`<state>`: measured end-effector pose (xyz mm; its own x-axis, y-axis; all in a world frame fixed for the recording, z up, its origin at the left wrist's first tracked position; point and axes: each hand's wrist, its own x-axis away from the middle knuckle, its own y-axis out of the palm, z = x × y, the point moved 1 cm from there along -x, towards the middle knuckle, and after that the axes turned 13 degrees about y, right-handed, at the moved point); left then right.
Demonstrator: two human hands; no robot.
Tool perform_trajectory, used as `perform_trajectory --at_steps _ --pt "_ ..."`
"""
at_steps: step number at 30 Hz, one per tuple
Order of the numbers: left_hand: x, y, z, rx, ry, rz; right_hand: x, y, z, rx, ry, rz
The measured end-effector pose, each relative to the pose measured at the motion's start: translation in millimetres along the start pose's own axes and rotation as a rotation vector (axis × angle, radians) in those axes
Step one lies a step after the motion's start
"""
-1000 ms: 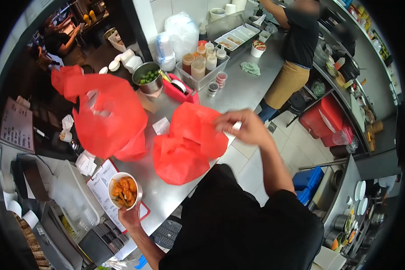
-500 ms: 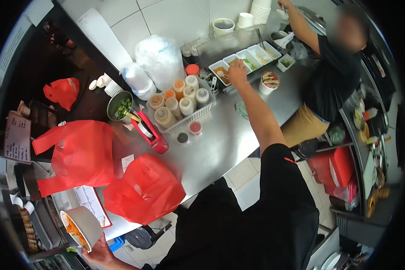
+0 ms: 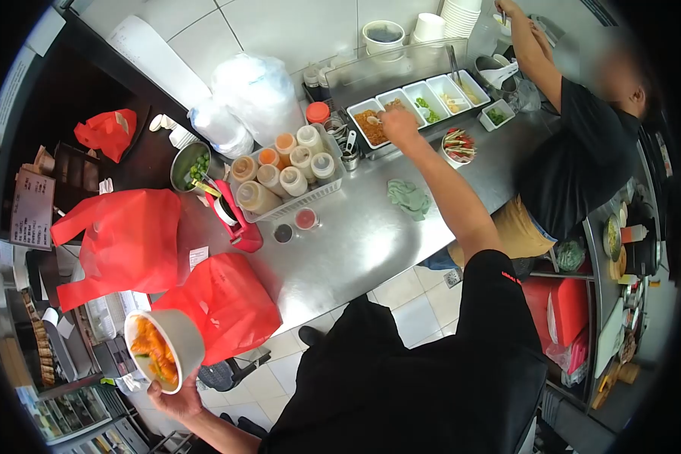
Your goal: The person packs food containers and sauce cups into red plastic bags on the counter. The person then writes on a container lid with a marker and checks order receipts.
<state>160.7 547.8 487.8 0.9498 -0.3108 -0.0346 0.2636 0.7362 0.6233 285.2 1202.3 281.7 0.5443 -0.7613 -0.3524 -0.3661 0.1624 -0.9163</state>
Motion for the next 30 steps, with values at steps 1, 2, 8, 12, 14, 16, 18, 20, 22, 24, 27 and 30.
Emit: perform_trajectory --at_steps 1,2,8,12,14,16,18,20,22,24,27,30 --pt "-0.1 11.9 -10.9 0.004 -0.016 -0.002 1.8 2.7 -0.2 0.029 -0.044 -0.004" --pt "-1.3 16.6 -21.1 0.032 -0.051 0.002 2.2 3.8 -0.3 0.028 -0.048 -0.008" --pt "-14.3 65.2 -86.3 -0.038 -0.224 -0.056 4.7 -1.5 5.9 -0.194 0.083 -0.304" --pt "-26.7 85.6 -133.0 -0.003 -0.319 -0.198 -2.3 -10.8 19.5 -0.284 0.257 -0.430" --pt "-32.8 99.0 -157.0 -0.042 -0.378 -0.253 -0.1 -20.0 28.1 -0.287 0.311 -0.435" --pt "-45.3 96.3 -189.6 -0.079 -0.392 -0.339 6.8 -37.9 36.7 -0.658 0.460 -0.445" --pt "-49.5 114.1 -216.9 -0.046 -0.380 -0.389 12.6 -65.0 34.1 -0.812 0.491 -0.440" --pt "-52.2 132.0 -234.2 -0.118 -0.408 -0.393 22.9 -105.5 14.2 -0.849 0.418 -0.437" --pt "-53.8 143.3 -254.7 -0.122 -0.427 -0.386 39.2 -146.0 -5.4 -0.886 0.356 -0.435" --pt "-54.5 153.0 -272.6 -0.132 -0.475 -0.404 57.7 -181.6 -35.0 -0.856 0.210 -0.416" --pt "-51.8 165.2 -291.5 -0.115 -0.520 -0.392 90.5 -204.6 -73.6 -0.656 -0.146 -0.153" --pt "-48.5 169.1 -303.2 -0.062 -0.526 -0.388 94.4 -207.1 -73.5 -0.449 -0.437 0.132"
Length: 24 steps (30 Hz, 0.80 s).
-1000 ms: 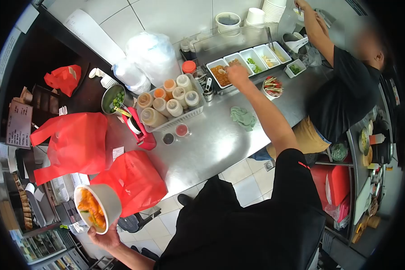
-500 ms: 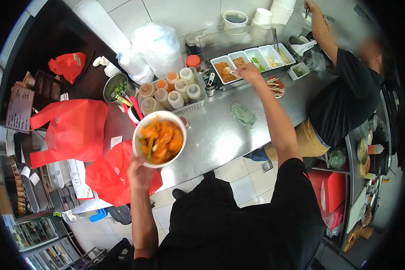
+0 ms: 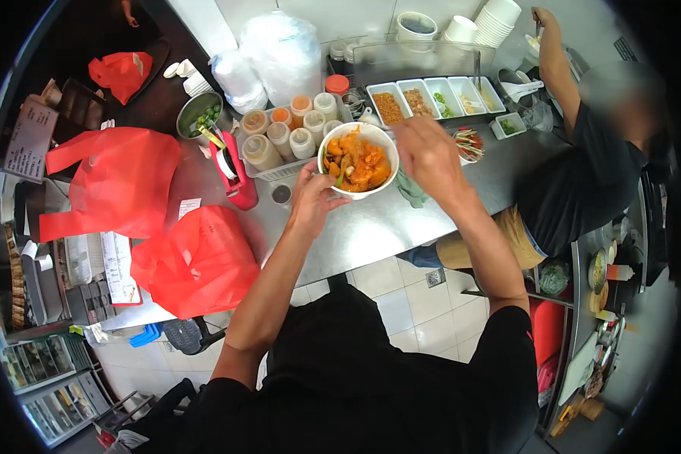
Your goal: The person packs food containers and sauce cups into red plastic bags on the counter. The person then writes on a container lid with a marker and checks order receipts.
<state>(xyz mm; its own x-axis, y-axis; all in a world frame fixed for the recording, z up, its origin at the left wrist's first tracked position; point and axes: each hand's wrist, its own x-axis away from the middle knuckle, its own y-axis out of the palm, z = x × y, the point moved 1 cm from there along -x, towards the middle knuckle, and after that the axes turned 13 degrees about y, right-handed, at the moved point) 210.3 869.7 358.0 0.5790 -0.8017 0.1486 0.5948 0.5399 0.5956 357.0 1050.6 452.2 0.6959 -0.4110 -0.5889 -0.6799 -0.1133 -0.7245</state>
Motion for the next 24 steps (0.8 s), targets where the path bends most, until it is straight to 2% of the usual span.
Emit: perform_trajectory --at_steps 2,4,8,10,13,15,17,19,20,22,23,24 --pt "2.8 1.0 0.3 0.006 0.024 0.028 -4.6 3.4 8.8 0.100 -0.006 0.161" --pt "6.9 -9.5 -0.6 0.046 0.071 0.012 -16.3 11.7 26.8 0.161 0.159 0.179" --pt "33.1 -29.1 23.1 0.126 0.137 0.025 -8.0 100.2 154.3 0.341 0.353 -0.101" --pt "54.3 -51.1 42.1 0.198 0.165 0.020 -8.7 133.5 169.2 0.357 0.546 -0.170" --pt "110.9 -82.3 90.7 0.207 0.247 0.068 -24.1 135.2 118.0 0.353 0.342 -0.057" --pt "160.9 -104.9 128.8 0.184 0.342 0.042 -41.4 121.8 48.3 0.301 0.270 0.115" --pt "221.4 -147.7 150.1 0.128 0.379 0.182 -54.6 115.0 -2.7 0.168 0.245 0.120" --pt "284.2 -187.5 160.7 0.139 0.457 0.349 -67.8 101.3 -70.6 -0.067 0.242 0.008" --pt "313.4 -211.2 160.4 0.161 0.494 0.394 -69.0 115.2 -81.2 -0.183 0.210 0.025" --pt "368.1 -242.3 159.1 0.186 0.576 0.524 -77.2 122.5 -128.5 -0.307 0.330 -0.194" --pt "395.0 -259.4 155.4 0.168 0.614 0.614 -81.2 125.2 -157.4 -0.324 0.323 -0.348" --pt "420.2 -281.2 149.8 0.163 0.643 0.592 -85.0 126.3 -182.9 -0.343 0.329 -0.494"
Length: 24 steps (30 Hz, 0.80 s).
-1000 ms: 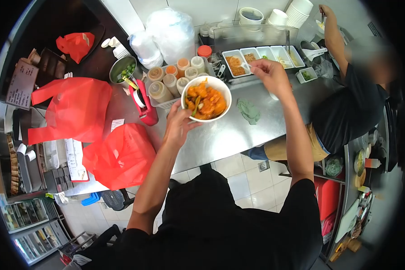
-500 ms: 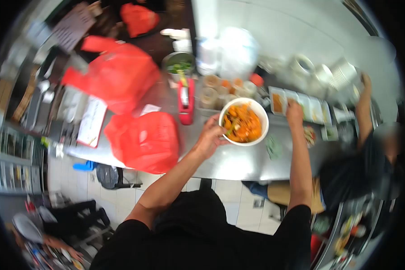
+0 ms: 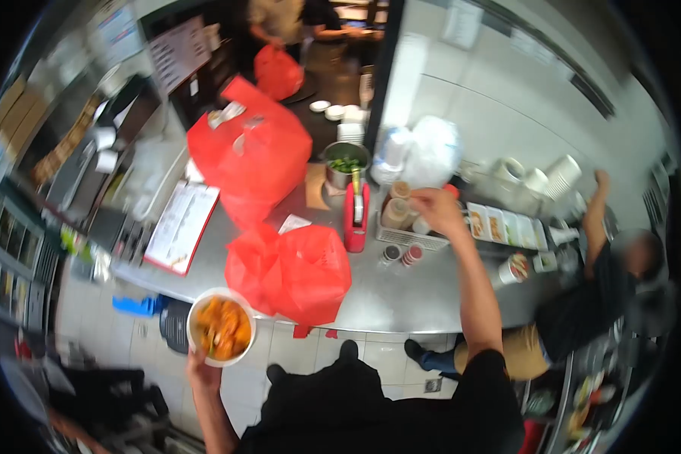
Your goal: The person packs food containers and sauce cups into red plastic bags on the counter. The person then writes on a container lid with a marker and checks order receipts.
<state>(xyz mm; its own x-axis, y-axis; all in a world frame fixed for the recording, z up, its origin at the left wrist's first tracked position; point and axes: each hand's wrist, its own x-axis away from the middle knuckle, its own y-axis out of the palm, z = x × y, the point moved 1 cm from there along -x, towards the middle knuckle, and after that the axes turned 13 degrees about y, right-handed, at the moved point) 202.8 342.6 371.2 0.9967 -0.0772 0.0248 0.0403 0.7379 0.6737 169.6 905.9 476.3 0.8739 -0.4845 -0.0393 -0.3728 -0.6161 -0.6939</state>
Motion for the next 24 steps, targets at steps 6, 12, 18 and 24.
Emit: perform_trajectory --at_steps 6,12,18,24 --pt "15.7 -125.9 52.4 -0.106 0.020 0.081 -0.9 82.2 -138.0 0.488 -0.054 0.114" --pt "-1.0 -176.8 103.5 -0.194 0.025 0.255 68.5 176.8 -283.3 -0.041 -0.224 -0.077" --pt "-71.5 -216.8 80.0 -0.121 0.044 0.205 164.5 350.1 -283.7 0.086 -0.185 -0.555" --pt "-180.9 -216.6 47.2 -0.143 -0.051 0.318 150.7 472.0 -228.9 0.084 -0.053 -0.547"
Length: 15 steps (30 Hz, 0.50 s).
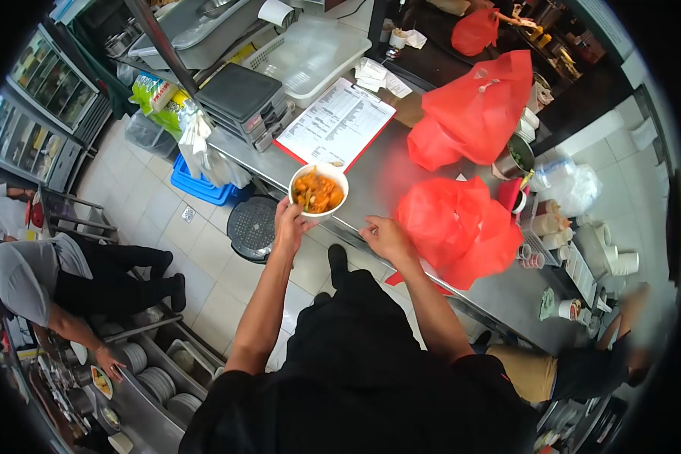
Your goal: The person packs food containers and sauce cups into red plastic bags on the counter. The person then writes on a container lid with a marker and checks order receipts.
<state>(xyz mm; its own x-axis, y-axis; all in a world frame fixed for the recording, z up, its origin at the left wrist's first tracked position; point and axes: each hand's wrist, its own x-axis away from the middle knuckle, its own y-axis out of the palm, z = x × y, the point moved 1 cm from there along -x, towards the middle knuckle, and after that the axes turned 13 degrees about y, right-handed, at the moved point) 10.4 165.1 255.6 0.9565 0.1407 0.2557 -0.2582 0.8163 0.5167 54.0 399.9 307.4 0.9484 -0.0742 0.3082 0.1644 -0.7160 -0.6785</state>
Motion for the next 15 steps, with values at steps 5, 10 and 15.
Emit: perform_trajectory --at_steps 5,10,15 --pt "-62.6 26.2 6.4 0.021 -0.012 -0.138 -50.1 15.6 15.5 -0.083 0.051 0.037" --pt "-105.1 47.2 30.4 0.030 0.051 -0.254 -104.2 18.7 9.5 -0.037 -0.025 0.205" --pt "-116.4 55.7 49.8 0.020 0.043 -0.274 -169.0 66.0 -23.0 0.082 -0.463 0.482"
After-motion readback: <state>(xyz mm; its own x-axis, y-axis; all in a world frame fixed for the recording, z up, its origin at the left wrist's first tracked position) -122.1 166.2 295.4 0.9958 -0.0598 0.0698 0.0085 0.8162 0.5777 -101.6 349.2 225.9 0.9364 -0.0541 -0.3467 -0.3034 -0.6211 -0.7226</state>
